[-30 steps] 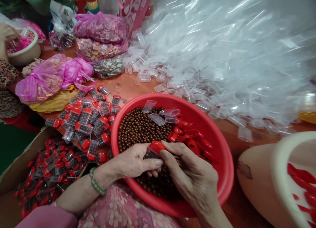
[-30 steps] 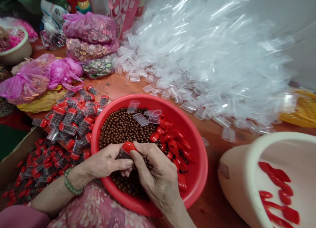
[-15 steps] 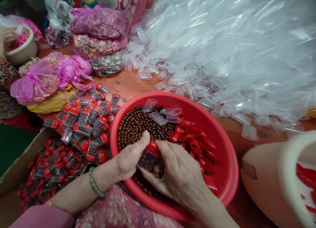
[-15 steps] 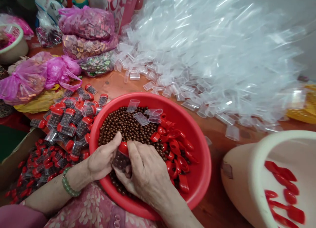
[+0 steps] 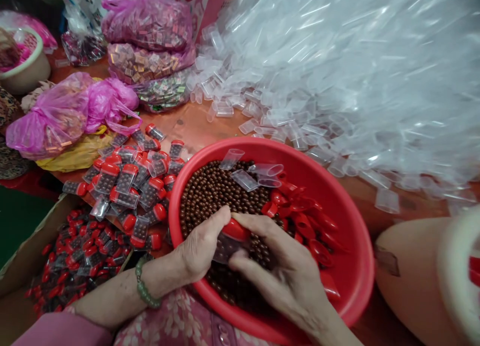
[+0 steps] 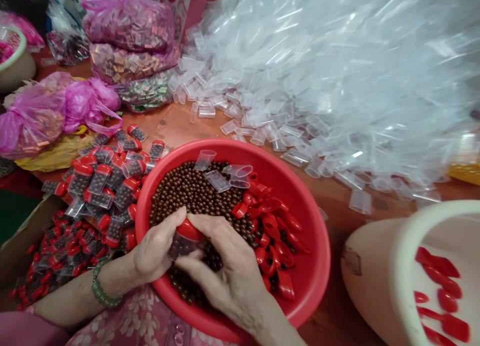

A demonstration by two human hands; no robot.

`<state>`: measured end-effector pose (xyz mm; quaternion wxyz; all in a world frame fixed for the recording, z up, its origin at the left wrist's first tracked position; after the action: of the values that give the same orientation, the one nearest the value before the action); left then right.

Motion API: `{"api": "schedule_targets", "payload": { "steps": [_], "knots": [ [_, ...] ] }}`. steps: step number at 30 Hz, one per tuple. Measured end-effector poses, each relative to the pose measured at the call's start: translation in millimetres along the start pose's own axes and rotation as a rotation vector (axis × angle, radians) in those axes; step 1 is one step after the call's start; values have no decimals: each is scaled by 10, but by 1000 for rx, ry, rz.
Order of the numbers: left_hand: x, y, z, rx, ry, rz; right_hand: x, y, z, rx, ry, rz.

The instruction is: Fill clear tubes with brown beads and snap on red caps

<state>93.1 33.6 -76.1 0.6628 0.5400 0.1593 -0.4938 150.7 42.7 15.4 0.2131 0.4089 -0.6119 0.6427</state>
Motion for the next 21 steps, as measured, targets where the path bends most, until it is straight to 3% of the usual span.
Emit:
{"api": "schedule_targets", "payload": {
  "steps": [3,7,15,21],
  "knots": [
    [72,70,13,68,-78,0,-94,-99,-43,-44,94,-128],
    [117,91,45,98,-157,-44,-46,-104,-68,-25,77,-136],
    [96,72,61,132,-135,-105,173,-105,-61,-25,-76,-32],
    [51,138,88,222,-118,-99,181,-59,-109,114,-79,-32]
  ]
}}
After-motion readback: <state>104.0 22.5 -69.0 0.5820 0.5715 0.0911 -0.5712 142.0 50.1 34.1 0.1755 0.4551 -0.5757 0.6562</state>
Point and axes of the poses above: each hand's wrist, its own z-axis away from the middle knuckle, its own y-axis out of the palm, x = y × z, the point moved 10 cm from there along -z, towards the middle knuckle, and after that the axes turned 15 degrees about y, right-handed, at the moved point
